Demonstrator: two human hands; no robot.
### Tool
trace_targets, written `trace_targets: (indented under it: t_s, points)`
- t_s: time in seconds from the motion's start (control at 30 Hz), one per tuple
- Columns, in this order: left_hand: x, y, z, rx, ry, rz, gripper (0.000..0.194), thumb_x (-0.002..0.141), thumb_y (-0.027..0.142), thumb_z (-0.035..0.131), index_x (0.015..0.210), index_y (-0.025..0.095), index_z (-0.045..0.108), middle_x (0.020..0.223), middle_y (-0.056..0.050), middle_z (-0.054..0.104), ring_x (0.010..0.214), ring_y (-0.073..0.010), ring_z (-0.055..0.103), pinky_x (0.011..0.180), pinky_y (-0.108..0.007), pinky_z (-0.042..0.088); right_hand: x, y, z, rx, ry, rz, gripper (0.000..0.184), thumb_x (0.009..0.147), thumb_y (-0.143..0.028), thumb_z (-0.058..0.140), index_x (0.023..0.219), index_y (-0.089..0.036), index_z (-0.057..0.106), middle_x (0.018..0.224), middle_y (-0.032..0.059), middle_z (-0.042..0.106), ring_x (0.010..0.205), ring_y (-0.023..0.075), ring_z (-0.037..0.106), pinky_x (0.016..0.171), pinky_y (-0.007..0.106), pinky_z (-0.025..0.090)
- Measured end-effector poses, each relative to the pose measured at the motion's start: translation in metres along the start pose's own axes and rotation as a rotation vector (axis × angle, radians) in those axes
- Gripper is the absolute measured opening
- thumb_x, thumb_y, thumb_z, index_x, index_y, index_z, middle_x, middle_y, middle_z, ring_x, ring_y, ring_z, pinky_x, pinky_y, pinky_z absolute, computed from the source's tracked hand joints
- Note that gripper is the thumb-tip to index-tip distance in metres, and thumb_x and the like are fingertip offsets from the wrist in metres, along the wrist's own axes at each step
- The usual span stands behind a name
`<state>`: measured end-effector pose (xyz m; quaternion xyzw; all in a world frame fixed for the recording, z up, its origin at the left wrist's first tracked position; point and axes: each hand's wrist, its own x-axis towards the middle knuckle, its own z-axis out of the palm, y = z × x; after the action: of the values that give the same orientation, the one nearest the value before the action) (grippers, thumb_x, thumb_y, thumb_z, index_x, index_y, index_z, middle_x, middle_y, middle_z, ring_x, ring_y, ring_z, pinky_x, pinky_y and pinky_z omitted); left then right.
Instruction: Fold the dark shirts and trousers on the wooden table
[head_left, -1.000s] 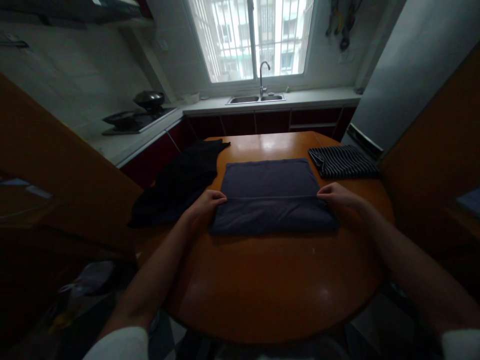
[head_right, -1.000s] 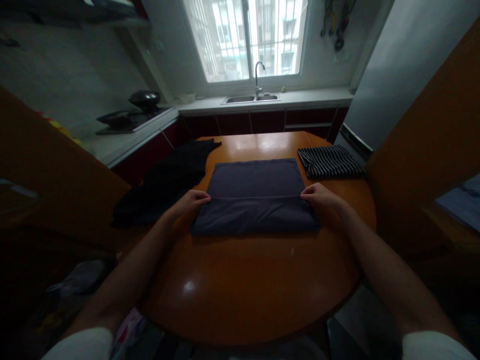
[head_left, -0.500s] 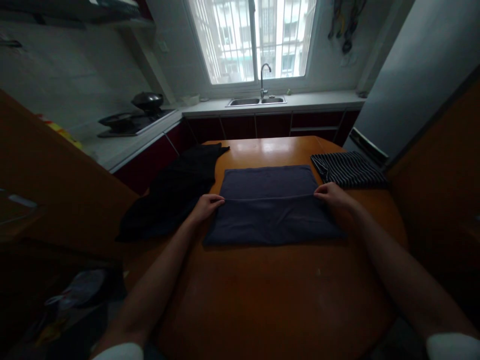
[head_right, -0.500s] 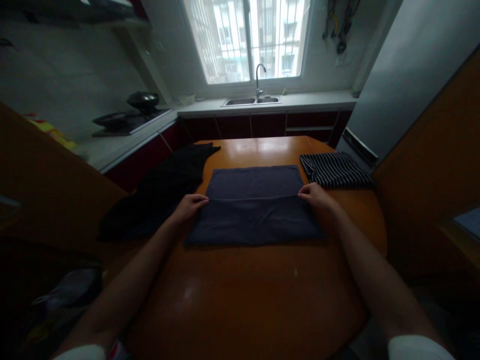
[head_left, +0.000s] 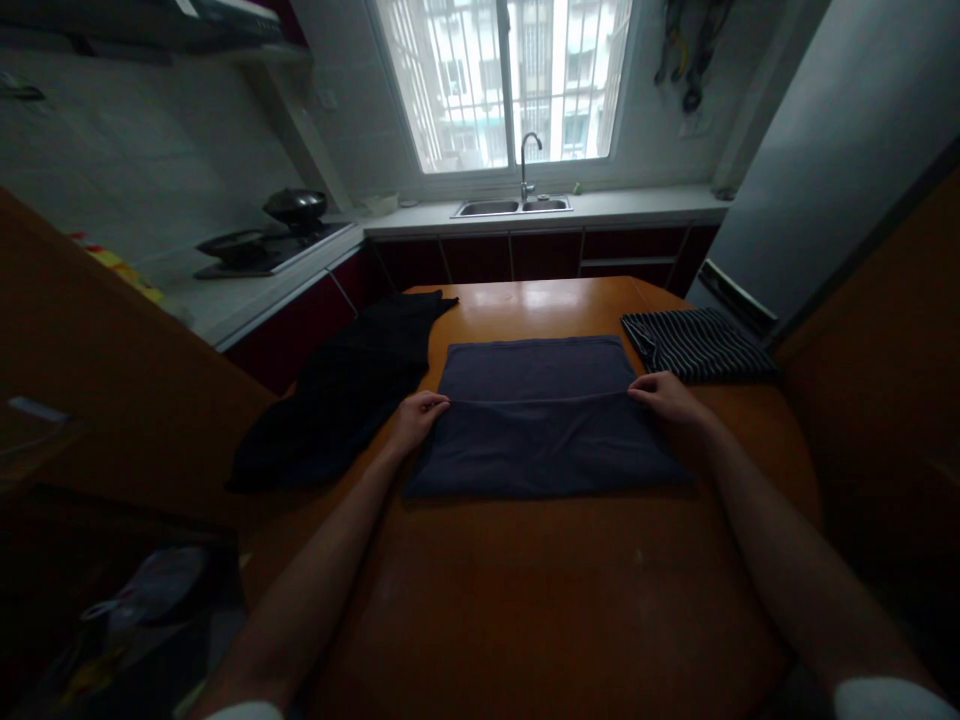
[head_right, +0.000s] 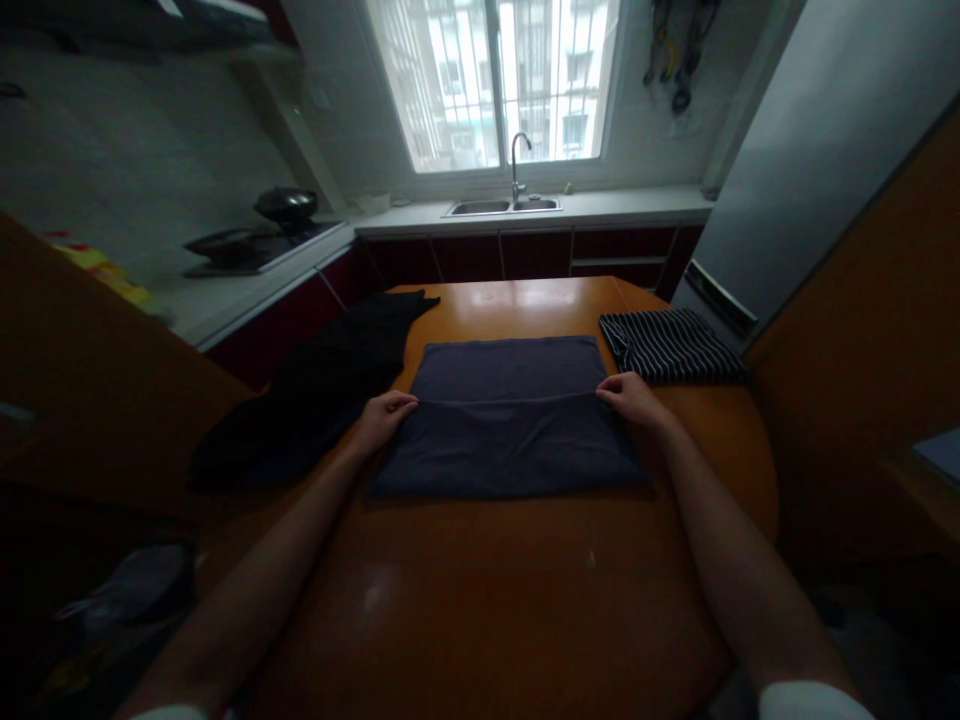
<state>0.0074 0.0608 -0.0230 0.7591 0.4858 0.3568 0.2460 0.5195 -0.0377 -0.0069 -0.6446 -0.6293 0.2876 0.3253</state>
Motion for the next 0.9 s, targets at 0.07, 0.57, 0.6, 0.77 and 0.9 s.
trace_targets:
  t_s: [0.07, 0.57, 0.6, 0.77, 0.9]
  points:
    - [0.000, 0.001, 0.003, 0.003, 0.032, 0.001, 0.036, 0.082, 0.051, 0.067, 0.088, 0.016, 0.077, 0.091, -0.009, 0.076, 0.086, -0.0227, 0.068, 0.079, -0.032, 0.050, 0.000, 0.000, 0.001, -0.007, 0.028, -0.012, 0.024, 0.080, -0.036, 0.067, 0.082, -0.014, 0.077, 0.084, 0.0091, 0.077, 0.079, 0.0231, 0.069, 0.074, 0.032, 0.052]
    - [-0.030, 0.086, 0.045, 0.425, -0.177, 0.342, 0.054, 0.104, 0.041, 0.040, 0.151, 0.015, 0.048, 0.157, -0.014, 0.045, 0.146, -0.0272, 0.041, 0.121, -0.045, 0.032, -0.032, -0.083, 0.085, -0.517, 0.200, -0.306, 0.052, 0.101, -0.033, 0.039, 0.146, -0.010, 0.053, 0.150, 0.0199, 0.052, 0.139, 0.0335, 0.047, 0.114, 0.048, 0.037]
    - [-0.038, 0.099, 0.062, 0.465, -0.226, 0.375, 0.055, 0.105, 0.041, 0.037, 0.154, 0.016, 0.043, 0.161, -0.014, 0.041, 0.150, -0.0273, 0.035, 0.122, -0.047, 0.029, -0.037, -0.093, 0.105, -0.515, 0.148, -0.373, 0.055, 0.102, -0.033, 0.037, 0.151, -0.012, 0.047, 0.156, 0.0175, 0.047, 0.144, 0.0327, 0.041, 0.118, 0.049, 0.033]
    - [-0.061, 0.117, 0.109, 0.620, -0.331, 0.363, 0.061, 0.106, 0.046, 0.033, 0.160, 0.019, 0.032, 0.166, -0.013, 0.030, 0.155, -0.0293, 0.022, 0.125, -0.054, 0.015, -0.050, -0.098, 0.160, -0.563, -0.049, -0.362, 0.062, 0.103, -0.044, 0.034, 0.160, -0.019, 0.031, 0.167, 0.0117, 0.028, 0.155, 0.0302, 0.022, 0.124, 0.056, 0.015]
    - [-0.059, 0.091, 0.086, 0.650, -0.339, 0.211, 0.067, 0.104, 0.057, 0.033, 0.161, 0.022, 0.030, 0.169, -0.010, 0.022, 0.156, -0.0333, 0.015, 0.124, -0.060, 0.015, -0.049, -0.066, 0.130, -0.607, -0.026, -0.167, 0.071, 0.102, -0.059, 0.033, 0.161, -0.018, 0.030, 0.167, 0.0131, 0.026, 0.156, 0.0308, 0.018, 0.124, 0.057, 0.013]
